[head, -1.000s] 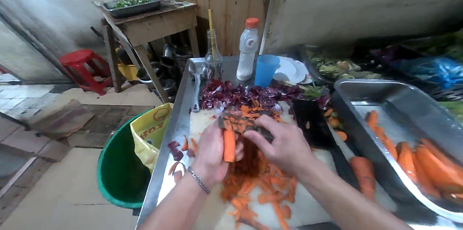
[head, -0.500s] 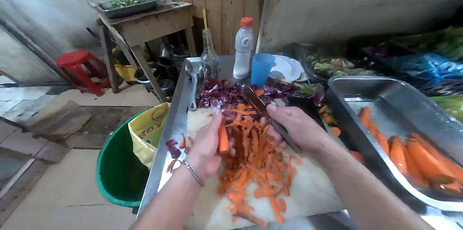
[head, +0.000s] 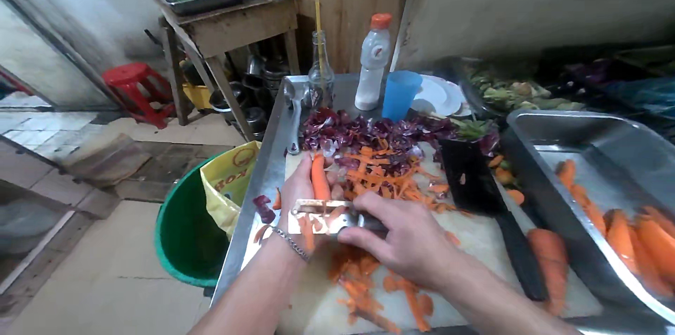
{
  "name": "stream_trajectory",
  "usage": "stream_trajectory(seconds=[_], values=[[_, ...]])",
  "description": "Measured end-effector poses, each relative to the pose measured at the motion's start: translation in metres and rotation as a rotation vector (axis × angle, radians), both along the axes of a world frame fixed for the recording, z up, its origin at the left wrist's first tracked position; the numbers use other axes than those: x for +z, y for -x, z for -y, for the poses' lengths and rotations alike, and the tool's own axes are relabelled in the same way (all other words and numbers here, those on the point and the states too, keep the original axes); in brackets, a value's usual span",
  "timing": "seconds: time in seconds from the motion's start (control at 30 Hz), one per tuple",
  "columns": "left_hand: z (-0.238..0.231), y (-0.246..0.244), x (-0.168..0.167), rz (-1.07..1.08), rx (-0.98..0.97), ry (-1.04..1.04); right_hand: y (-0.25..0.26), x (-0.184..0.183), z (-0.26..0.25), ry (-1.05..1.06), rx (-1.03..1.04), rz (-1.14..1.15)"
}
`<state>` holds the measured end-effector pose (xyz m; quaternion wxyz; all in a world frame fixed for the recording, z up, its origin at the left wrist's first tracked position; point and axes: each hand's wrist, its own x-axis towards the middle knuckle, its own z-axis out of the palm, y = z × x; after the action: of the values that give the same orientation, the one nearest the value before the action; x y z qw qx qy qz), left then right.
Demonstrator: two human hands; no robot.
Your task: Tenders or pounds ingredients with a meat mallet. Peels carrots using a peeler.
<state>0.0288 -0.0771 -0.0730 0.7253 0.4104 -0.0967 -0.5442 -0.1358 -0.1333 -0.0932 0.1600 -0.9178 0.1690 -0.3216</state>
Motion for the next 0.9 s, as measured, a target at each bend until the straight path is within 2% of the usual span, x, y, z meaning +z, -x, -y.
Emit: stream_trajectory(seconds=[0.17,0.6,0.7,0.8,0.9], values=[[-0.005,0.004,-0.007,0.082,-0.096,-0.018,0.002,0.000,0.004,0.105,-0.026,0.006],[-0.004,0.003,-0.012,0.227,-0.087,-0.022,0.001,0.005,0.006,0.234,-0.011,0.055],[-0.004,0.007,0.001,0.087,-0.128,-0.011,0.005,0.007,0.015,0.171,-0.095,0.026],[-0.002,0.014,0.010,0.058,-0.113,-0.081,0.014,0.012,0.026,0.036,-0.207,0.009],[-0.002,0.009,0.003,0.030,-0.132,-0.024,0.015,0.010,0.018,-0.011,-0.116,0.040]])
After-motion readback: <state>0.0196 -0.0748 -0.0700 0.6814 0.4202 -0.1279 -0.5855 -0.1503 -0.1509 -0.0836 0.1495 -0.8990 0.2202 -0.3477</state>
